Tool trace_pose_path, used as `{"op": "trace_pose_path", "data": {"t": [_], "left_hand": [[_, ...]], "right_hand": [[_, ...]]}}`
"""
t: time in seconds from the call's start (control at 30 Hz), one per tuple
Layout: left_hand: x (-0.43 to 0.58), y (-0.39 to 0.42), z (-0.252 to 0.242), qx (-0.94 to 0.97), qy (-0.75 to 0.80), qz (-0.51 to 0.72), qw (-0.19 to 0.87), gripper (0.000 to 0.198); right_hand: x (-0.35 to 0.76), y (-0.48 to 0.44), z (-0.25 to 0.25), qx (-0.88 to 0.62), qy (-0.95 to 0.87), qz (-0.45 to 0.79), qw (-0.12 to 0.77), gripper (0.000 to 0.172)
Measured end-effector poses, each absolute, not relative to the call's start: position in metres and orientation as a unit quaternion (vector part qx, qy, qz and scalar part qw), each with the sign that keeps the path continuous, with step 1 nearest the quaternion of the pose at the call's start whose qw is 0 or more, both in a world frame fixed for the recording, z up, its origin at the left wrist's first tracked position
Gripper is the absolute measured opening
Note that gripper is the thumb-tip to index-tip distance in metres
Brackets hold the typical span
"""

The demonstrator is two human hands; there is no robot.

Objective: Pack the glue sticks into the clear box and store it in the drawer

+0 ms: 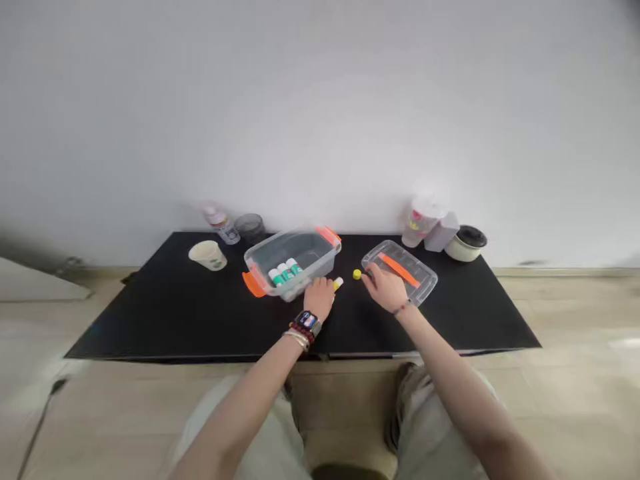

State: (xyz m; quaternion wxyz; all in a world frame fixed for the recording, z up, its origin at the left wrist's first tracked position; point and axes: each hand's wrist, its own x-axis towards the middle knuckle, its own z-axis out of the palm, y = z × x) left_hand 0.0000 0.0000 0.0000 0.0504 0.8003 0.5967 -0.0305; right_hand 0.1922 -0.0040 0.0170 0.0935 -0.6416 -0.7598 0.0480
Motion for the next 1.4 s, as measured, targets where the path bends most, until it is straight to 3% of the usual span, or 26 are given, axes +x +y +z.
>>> {"op": "trace_pose_path", "data": {"t": [0.1,0.2,0.3,0.4,0.5,0.6,0.8,0.9,1.03,1.2,1.4], "left_hand": [[-0.006,-0.008,0.008,0.793,0.605,-0.041,0.061,0.020],[-0.016,-0.017,0.015,0.784,0.605,0.001,0.140,0.020],[-0.025,-0.024,0.017,0.752,0.581,0.098,0.296,0.022],[-0.028,-0.030,0.013,0.672,0.532,0.160,0.490,0.021],[-0.027,-0.032,0.010,0.616,0.501,0.171,0.584,0.022],[-0.026,-0.032,0.011,0.613,0.503,0.182,0.582,0.025],[-0.026,-0.029,0.011,0.604,0.529,0.176,0.569,0.032],[-0.028,-0.026,0.007,0.617,0.538,0.172,0.547,0.033],[-0.031,-0.023,0.007,0.653,0.552,0.171,0.489,0.032],[-0.030,-0.023,0.016,0.702,0.543,0.167,0.430,0.030],[-0.025,-0.024,0.018,0.737,0.504,0.178,0.414,0.028]], "right_hand": [[0.192,0.009,0.006,-0.613,-0.787,0.016,0.065,0.038],[0.192,0.019,-0.010,-0.586,-0.809,-0.017,0.048,0.043],[0.192,0.025,-0.026,-0.568,-0.821,-0.030,0.051,0.041],[0.192,0.028,-0.037,-0.558,-0.828,-0.021,0.058,0.029],[0.192,0.030,-0.043,-0.553,-0.831,-0.010,0.067,0.018],[0.193,0.030,-0.049,-0.559,-0.824,-0.009,0.094,0.019],[0.188,0.031,-0.060,-0.559,-0.818,-0.002,0.134,0.045],[0.185,0.032,-0.063,-0.554,-0.820,0.035,0.138,0.035],[0.184,0.033,-0.055,-0.583,-0.747,0.181,0.262,0.018],[0.179,0.024,-0.024,-0.545,-0.594,0.445,0.389,0.035],[0.167,0.005,0.000,-0.468,-0.600,0.493,0.422,0.039]]}}
